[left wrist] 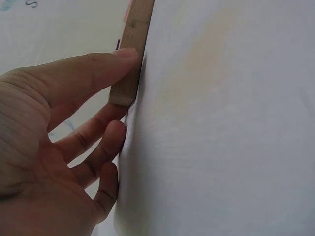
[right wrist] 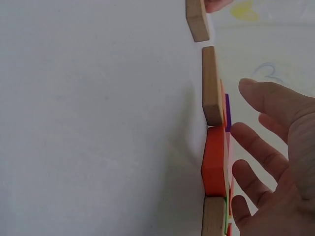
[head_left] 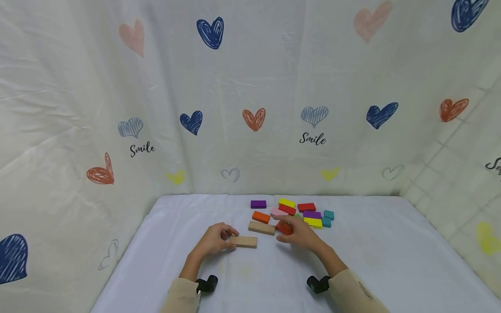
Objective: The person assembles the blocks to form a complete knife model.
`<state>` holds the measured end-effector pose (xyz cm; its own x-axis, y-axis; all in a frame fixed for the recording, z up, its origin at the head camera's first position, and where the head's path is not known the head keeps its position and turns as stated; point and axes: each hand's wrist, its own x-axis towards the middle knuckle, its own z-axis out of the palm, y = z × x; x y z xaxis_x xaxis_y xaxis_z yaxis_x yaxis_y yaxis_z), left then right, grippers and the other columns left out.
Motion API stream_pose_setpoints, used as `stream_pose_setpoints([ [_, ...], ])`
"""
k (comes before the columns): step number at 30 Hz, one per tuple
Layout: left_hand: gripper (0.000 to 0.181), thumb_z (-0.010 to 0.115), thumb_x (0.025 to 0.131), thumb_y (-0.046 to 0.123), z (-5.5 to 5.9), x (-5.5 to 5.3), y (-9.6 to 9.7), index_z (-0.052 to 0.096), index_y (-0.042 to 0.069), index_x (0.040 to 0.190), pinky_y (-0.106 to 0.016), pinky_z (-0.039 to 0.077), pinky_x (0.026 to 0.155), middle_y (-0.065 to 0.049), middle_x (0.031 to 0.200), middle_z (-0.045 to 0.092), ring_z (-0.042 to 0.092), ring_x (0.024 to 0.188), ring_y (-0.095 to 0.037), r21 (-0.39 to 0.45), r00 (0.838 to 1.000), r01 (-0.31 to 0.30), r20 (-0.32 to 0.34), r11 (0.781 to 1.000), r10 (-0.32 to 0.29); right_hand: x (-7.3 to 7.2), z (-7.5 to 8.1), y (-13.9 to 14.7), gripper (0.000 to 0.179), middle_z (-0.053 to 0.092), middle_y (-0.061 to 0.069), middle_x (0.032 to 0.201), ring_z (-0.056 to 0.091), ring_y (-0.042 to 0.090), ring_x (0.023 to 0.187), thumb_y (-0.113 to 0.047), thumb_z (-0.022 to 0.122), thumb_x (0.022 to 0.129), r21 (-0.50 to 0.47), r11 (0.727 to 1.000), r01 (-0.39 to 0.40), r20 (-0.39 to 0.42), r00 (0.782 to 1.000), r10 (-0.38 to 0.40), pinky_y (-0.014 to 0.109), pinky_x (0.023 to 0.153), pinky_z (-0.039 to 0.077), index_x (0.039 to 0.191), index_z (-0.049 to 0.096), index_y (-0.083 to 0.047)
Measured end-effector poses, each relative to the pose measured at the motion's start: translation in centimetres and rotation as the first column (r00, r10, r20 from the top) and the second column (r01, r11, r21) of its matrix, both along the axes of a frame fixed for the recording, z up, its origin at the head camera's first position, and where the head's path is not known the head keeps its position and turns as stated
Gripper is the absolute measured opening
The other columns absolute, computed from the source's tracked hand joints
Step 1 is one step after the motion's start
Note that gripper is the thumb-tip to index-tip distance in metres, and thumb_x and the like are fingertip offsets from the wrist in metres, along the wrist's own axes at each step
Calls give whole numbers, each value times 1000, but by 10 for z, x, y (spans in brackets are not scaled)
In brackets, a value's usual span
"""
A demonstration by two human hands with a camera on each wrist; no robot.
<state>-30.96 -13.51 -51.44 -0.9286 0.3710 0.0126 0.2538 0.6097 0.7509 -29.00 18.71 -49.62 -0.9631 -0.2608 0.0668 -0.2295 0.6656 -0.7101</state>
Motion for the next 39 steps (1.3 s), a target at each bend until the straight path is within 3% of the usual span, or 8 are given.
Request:
stream_pose_setpoints([
  [7,29,89,77,14,-3,-1,-2,79,20,102,-30,45,74,2,95,66,57,87,-20,-16,999,31,-23,999,-32,-10,-6,-5,60,68,4,123,57,25,120,-19,84,84,-6,998,-69,-22,997,69,43,91,58,140,62,-20],
  [12,28,89,78,16,-4,0,-5,79,22,103,-29,46,75,3,96,67,56,88,-18,-27,1000,16,-9,1000,-17,-16,-7,-12,55,68,-2,112,57,18,110,-18,85,83,40,997,-60,-28,998,61,40,89,58,135,66,-21],
  [16,28,89,78,17,-3,0,-6,79,23,104,-30,46,75,3,96,66,56,88,-17,-32,1000,9,-5,999,-9,-20,-8,-20,50,68,-6,103,54,16,105,-17,86,82,120,992,-26,-32,999,30,45,92,52,129,70,-24],
  [22,28,89,78,16,-2,-1,-7,79,25,103,-30,45,75,4,95,65,55,87,-17,-30,1000,13,1,999,-13,-26,-11,-27,42,69,-9,106,51,18,111,-18,87,81,193,981,19,-35,999,-13,59,103,37,120,74,-28],
  [32,28,89,78,16,-1,-1,-7,79,24,103,-29,45,73,2,95,65,55,87,-18,-19,1000,20,7,1000,-20,-26,-8,-31,35,65,-10,95,50,17,108,-15,85,83,219,976,10,-59,998,3,59,100,37,115,77,-26],
  [39,28,89,78,15,-2,-3,-6,79,25,102,-30,45,73,3,94,64,54,86,-18,-17,1000,18,13,1000,-17,-16,-2,-26,33,68,-4,111,52,19,115,-16,83,85,227,973,34,-86,996,-15,57,103,40,115,77,-28],
])
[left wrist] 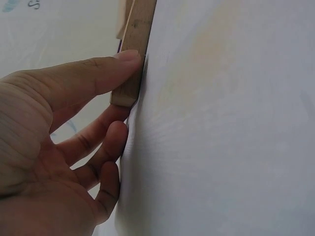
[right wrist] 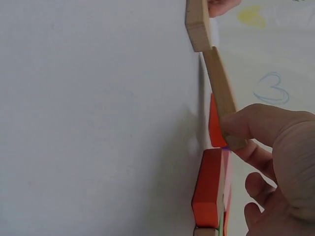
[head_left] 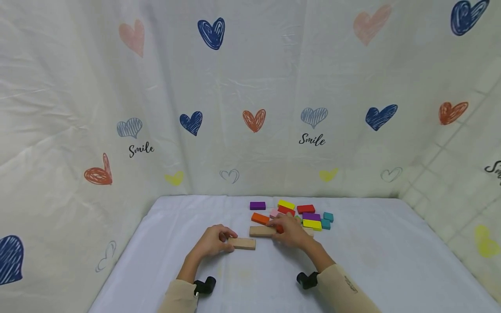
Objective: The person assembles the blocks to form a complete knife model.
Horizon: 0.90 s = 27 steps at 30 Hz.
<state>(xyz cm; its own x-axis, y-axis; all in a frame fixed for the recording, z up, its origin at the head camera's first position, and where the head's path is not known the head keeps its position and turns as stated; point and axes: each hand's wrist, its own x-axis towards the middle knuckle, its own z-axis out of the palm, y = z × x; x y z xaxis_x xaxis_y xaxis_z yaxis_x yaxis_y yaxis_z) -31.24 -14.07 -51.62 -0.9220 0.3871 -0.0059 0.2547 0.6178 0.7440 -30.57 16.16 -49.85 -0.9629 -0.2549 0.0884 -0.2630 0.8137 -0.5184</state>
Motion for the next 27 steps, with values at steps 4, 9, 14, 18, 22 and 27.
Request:
stream_pose_setpoints([
  [4,27,88,79,15,0,-1,0,79,25,102,-30,45,72,3,94,64,54,86,-18,-3,1000,2,0,1000,-2,9,4,8,32,68,-3,111,55,20,113,-14,83,84,-34,999,-5,-17,1000,4,58,104,41,114,78,-26],
  [9,27,88,79,15,-1,-1,0,79,26,102,-32,46,73,3,94,64,54,87,-19,-7,1000,-4,9,1000,4,21,5,22,33,63,-3,103,55,15,101,-12,83,84,-82,996,-23,-1,1000,23,34,88,49,114,77,-23],
  [14,27,88,79,15,0,0,0,79,25,101,-31,46,73,3,94,64,54,87,-19,-4,1000,-4,5,1000,5,31,1,36,34,59,0,101,53,16,91,-9,79,87,-159,984,-76,51,995,85,18,72,51,120,75,-17],
  [18,27,88,78,15,-1,-1,0,79,26,101,-31,45,73,3,94,64,54,86,-18,-4,1000,-7,7,1000,7,40,-1,43,34,58,1,97,53,16,84,-8,78,88,-203,975,-95,93,989,116,20,67,50,120,75,-17],
  [22,27,89,79,15,-2,-1,0,79,26,101,-31,46,73,2,94,63,54,87,-19,-8,1000,-13,14,1000,13,44,-4,44,33,59,-1,99,54,16,83,-9,77,88,-215,973,-90,149,981,124,21,66,50,119,75,-20],
  [27,27,89,79,16,-1,-1,0,79,26,102,-31,46,74,2,95,64,54,88,-20,-10,1000,-11,16,1000,11,44,-8,44,34,59,-2,95,52,18,84,-9,78,87,-208,975,-74,181,977,113,23,64,48,119,74,-20],
])
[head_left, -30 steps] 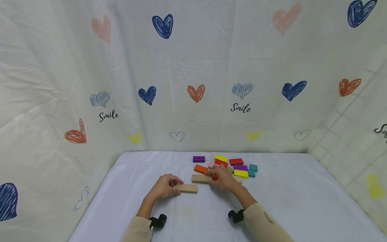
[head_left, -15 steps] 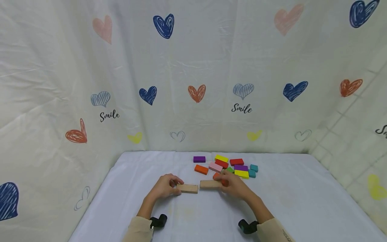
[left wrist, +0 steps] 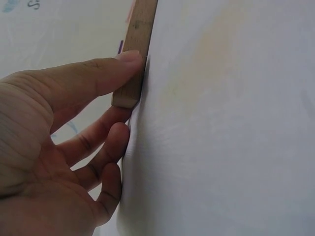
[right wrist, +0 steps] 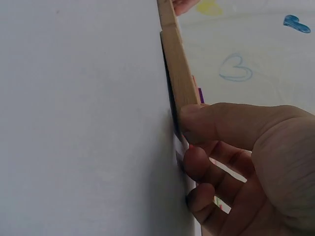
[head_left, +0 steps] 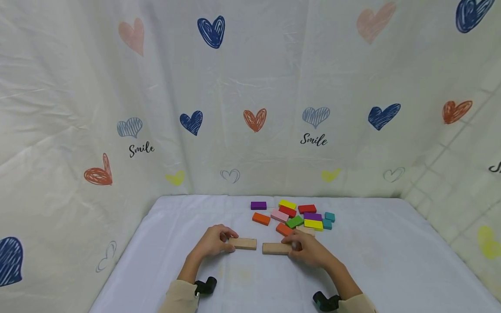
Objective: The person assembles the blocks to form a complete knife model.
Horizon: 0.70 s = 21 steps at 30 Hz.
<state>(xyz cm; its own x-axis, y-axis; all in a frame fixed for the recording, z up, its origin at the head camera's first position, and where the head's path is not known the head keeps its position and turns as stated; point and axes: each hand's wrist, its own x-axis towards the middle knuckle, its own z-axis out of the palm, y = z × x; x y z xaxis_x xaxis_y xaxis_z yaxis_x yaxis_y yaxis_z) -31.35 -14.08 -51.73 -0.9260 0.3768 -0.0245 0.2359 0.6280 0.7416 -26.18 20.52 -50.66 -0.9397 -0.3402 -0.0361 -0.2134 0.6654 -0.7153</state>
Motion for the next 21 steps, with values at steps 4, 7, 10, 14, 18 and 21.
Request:
stream_pose_setpoints([
  [4,27,89,79,16,1,1,1,79,25,102,-31,46,74,2,95,64,54,88,-20,2,1000,1,4,1000,-1,-1,-2,-1,33,59,-3,94,52,18,83,-9,80,86,26,999,24,-11,1000,-23,22,64,47,116,75,-21],
  [7,27,89,79,16,2,1,2,79,25,102,-31,46,74,2,95,64,54,89,-20,1,1000,0,4,1000,0,-3,-2,-4,33,60,-3,95,52,17,83,-9,81,85,39,998,43,-19,999,-43,22,64,48,116,75,-20],
  [10,28,89,78,16,3,1,4,79,25,103,-30,46,74,2,95,64,55,89,-20,-3,1000,4,-7,1000,-4,-4,-1,-7,33,61,-3,99,52,17,85,-8,81,85,40,997,70,-25,997,-69,22,65,49,115,76,-20],
  [14,27,89,79,15,3,1,5,79,23,103,-30,46,74,2,94,64,55,89,-20,-1,1000,6,-17,1000,-6,-6,1,-11,33,62,-3,101,52,17,86,-8,82,84,38,994,106,-20,994,-105,22,66,50,113,77,-21],
  [18,27,88,79,15,4,2,6,79,23,103,-30,46,74,2,94,64,55,88,-20,0,1000,5,-16,1000,-5,-7,1,-14,33,63,-3,101,52,17,86,-8,82,83,39,991,131,-12,991,-131,23,67,50,113,77,-21],
  [21,27,88,79,15,3,2,7,79,23,103,-30,46,74,2,94,64,54,88,-20,-3,1000,2,-18,1000,-2,-8,1,-16,33,63,-3,101,52,16,86,-8,83,83,39,989,142,-12,990,-142,23,67,50,113,77,-20],
])
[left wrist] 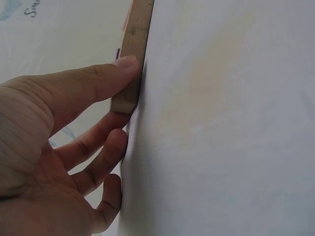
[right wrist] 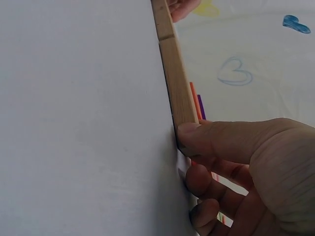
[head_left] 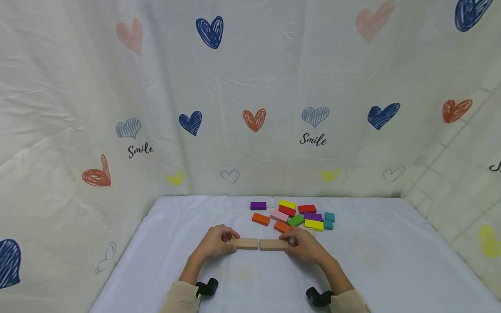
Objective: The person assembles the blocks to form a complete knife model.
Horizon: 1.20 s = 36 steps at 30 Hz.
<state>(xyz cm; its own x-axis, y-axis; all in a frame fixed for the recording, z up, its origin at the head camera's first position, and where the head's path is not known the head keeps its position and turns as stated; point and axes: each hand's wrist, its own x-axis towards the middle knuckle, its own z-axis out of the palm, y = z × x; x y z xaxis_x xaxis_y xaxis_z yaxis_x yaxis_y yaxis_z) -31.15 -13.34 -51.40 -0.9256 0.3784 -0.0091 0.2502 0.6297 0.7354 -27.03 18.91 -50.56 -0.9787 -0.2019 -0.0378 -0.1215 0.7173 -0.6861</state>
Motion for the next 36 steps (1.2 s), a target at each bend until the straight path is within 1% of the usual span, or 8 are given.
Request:
stream_pose_setpoints([
  [10,27,88,79,15,-1,1,2,79,23,103,-31,46,75,2,95,64,54,89,-20,-3,1000,-16,2,1000,16,0,0,-6,32,60,-2,98,52,16,85,-8,82,83,7,999,32,-5,999,-32,23,67,50,112,78,-22],
  [18,27,88,79,15,1,1,2,79,24,103,-30,46,73,1,94,63,54,87,-19,-2,1000,-17,-2,1000,17,1,1,-8,32,60,-1,101,51,16,84,-8,82,84,18,999,28,-8,1000,-28,23,66,48,113,77,-21],
  [22,28,89,79,15,0,1,1,79,24,103,-29,45,73,1,94,63,54,87,-18,0,1000,-11,1,1000,11,2,4,-7,35,63,-2,105,53,16,84,-8,83,83,17,999,38,-1,999,-38,24,68,51,115,77,-20],
  [25,29,89,78,15,0,1,0,79,22,104,-31,46,74,1,95,64,55,87,-18,-6,1000,6,-18,1000,-6,3,5,-5,36,66,-3,108,55,15,84,-9,84,82,6,998,58,7,998,-58,24,69,54,116,76,-19],
  [28,29,89,78,16,0,1,0,79,21,104,-33,47,75,0,96,65,55,88,-18,-16,999,17,-30,1000,-17,3,6,-3,34,65,-3,102,55,15,83,-10,84,82,-1,998,70,1,998,-70,25,68,55,114,76,-19],
  [32,28,89,78,16,1,0,-1,79,21,103,-34,47,77,0,96,65,56,88,-18,-18,999,15,-29,1000,-15,3,6,-3,29,63,-3,87,55,15,79,-10,83,83,-2,998,63,-5,998,-63,24,66,53,109,76,-19],
  [36,28,89,78,15,1,0,-1,79,21,103,-33,47,76,0,95,65,56,88,-18,-12,999,11,-35,1000,-12,4,7,-4,27,61,-2,82,55,15,77,-9,82,84,0,998,58,1,998,-58,23,66,53,109,76,-18],
])
